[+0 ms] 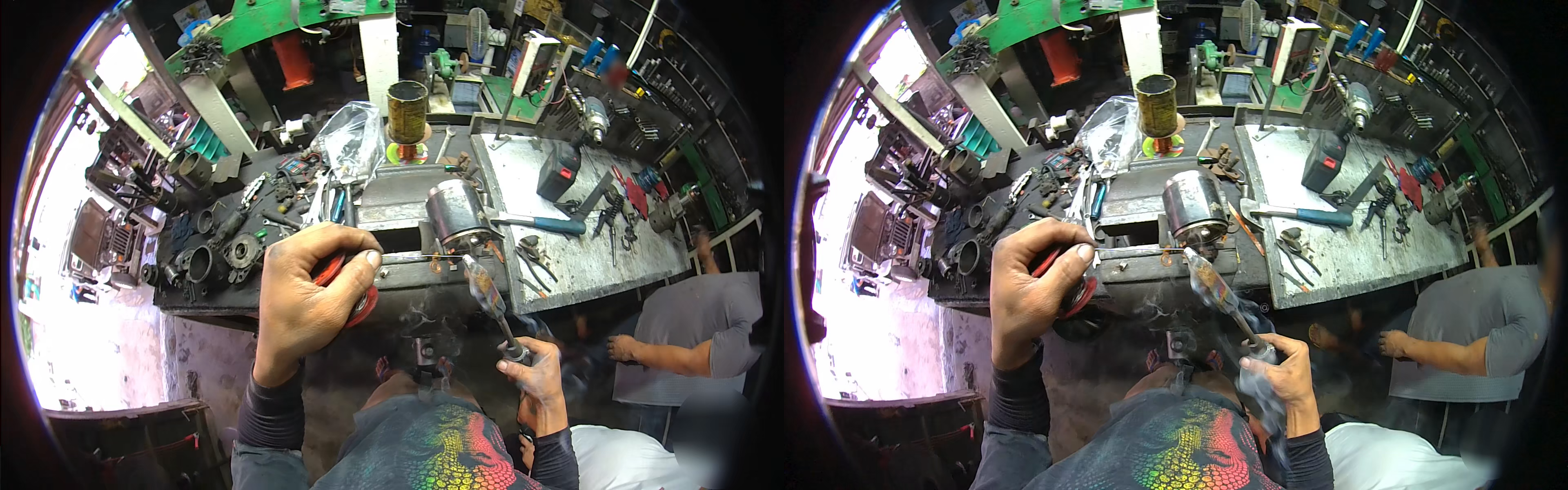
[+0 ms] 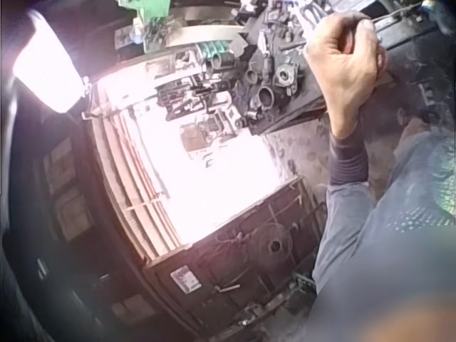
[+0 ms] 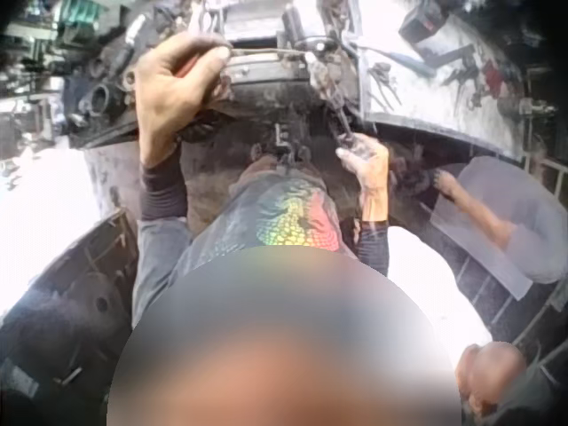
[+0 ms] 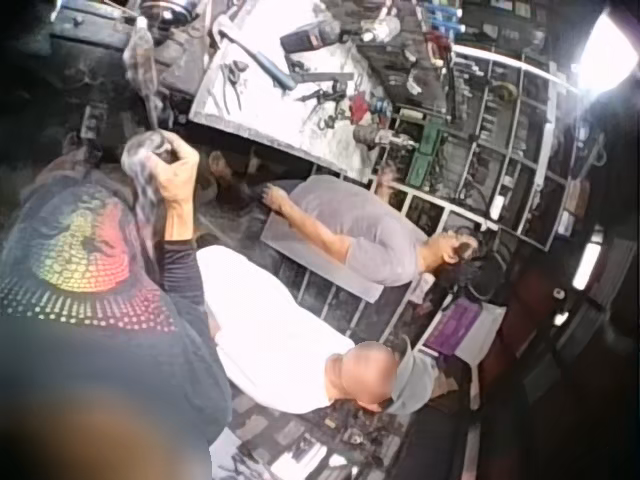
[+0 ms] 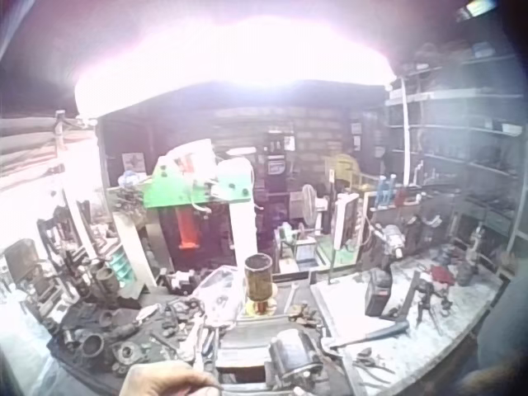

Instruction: The person uses a soldering iron and solder wire to attach wires to a cylindrical metal component. They repeatedly heat the connection points and apply solder, then wipe the component with a cloth. The person also uses pliers to adjust the wires and handles a small metal piece.

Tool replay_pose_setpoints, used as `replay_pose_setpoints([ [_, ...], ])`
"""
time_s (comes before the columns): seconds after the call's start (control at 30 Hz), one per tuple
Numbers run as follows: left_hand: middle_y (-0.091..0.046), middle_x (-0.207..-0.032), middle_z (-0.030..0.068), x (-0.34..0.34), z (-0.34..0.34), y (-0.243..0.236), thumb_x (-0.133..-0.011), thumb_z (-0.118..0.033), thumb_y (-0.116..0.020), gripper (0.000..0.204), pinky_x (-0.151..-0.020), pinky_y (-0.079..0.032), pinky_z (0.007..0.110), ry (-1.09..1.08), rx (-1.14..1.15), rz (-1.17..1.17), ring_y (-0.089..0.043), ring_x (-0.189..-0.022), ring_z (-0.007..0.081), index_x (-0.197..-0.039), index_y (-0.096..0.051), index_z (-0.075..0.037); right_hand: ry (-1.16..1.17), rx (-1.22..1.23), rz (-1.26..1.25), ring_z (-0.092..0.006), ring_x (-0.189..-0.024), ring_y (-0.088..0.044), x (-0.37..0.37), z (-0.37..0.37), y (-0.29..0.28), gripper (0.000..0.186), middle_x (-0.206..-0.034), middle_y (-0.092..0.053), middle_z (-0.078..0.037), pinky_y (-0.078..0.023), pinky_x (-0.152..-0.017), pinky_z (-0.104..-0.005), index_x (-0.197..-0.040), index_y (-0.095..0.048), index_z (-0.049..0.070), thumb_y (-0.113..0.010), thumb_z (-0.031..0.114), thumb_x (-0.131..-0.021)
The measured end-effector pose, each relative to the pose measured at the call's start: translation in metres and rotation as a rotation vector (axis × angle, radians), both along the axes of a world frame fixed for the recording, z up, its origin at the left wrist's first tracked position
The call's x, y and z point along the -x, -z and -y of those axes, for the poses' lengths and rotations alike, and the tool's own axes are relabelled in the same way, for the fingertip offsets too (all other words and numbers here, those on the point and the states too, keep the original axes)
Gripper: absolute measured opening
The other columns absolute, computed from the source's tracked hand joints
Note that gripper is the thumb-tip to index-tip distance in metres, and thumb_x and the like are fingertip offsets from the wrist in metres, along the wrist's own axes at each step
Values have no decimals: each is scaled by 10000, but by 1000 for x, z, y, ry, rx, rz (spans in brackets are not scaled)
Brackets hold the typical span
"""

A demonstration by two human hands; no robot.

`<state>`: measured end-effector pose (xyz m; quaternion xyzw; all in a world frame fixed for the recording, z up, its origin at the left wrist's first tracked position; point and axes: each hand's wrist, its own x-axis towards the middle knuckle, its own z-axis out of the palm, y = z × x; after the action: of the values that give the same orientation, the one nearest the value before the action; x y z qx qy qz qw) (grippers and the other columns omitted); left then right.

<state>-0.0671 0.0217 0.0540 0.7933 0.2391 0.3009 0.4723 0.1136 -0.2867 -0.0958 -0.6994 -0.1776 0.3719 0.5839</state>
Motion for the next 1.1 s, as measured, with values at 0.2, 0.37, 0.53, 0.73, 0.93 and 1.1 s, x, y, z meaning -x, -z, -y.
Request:
replay_pose_setpoints([
  [0.2,-758,-864,106,4,0,2,-881,-85,-759,132,-779,-550,306,-11,-49,-34,-713,-803,160,-961,-780,17,-68,-29,11,-79,-855,-680,-3,-4,2,338,-929,-774,-29,-540,-812,-254,-1039,-808,-16,-928,61,-732],
  [0.37,-765,-874,103,8,2,5,-882,-92,-760,134,-781,-554,307,-14,-10,-48,-721,-812,160,-957,-779,18,-89,-39,71,-92,-855,-696,-5,-6,-2,338,-942,-784,-46,-550,-810,-260,-1037,-811,-17,-919,61,-726],
  [0.53,-760,-860,105,10,1,6,-880,-92,-756,130,-768,-555,310,-4,-38,-66,-714,-786,166,-947,-774,18,-82,-14,65,-93,-846,-694,-4,-6,-4,348,-928,-781,-38,-549,-805,-258,-1030,-816,-10,-923,66,-708],
  [0.73,-750,-842,115,10,-1,8,-883,-103,-744,136,-754,-550,312,26,-35,-73,-707,-766,170,-944,-773,15,-84,3,59,-83,-816,-670,-1,-6,-2,343,-899,-768,-19,-529,-779,-246,-1018,-817,-8,-922,65,-700],
  [0.93,-750,-841,121,10,-2,8,-894,-135,-736,159,-768,-557,325,45,-34,-65,-714,-771,188,-952,-777,7,-78,-14,52,-82,-817,-665,0,-7,2,353,-897,-763,-13,-523,-773,-246,-1021,-816,-7,-927,64,-694],
  [1.1,-754,-842,110,14,-6,17,-905,-143,-737,169,-779,-558,319,20,-25,-5,-709,-782,170,-978,-777,4,-93,-45,95,-85,-673,-633,3,-10,5,340,-806,-718,-25,-490,-623,-235,-1021,-787,-26,-897,50,-709],
])
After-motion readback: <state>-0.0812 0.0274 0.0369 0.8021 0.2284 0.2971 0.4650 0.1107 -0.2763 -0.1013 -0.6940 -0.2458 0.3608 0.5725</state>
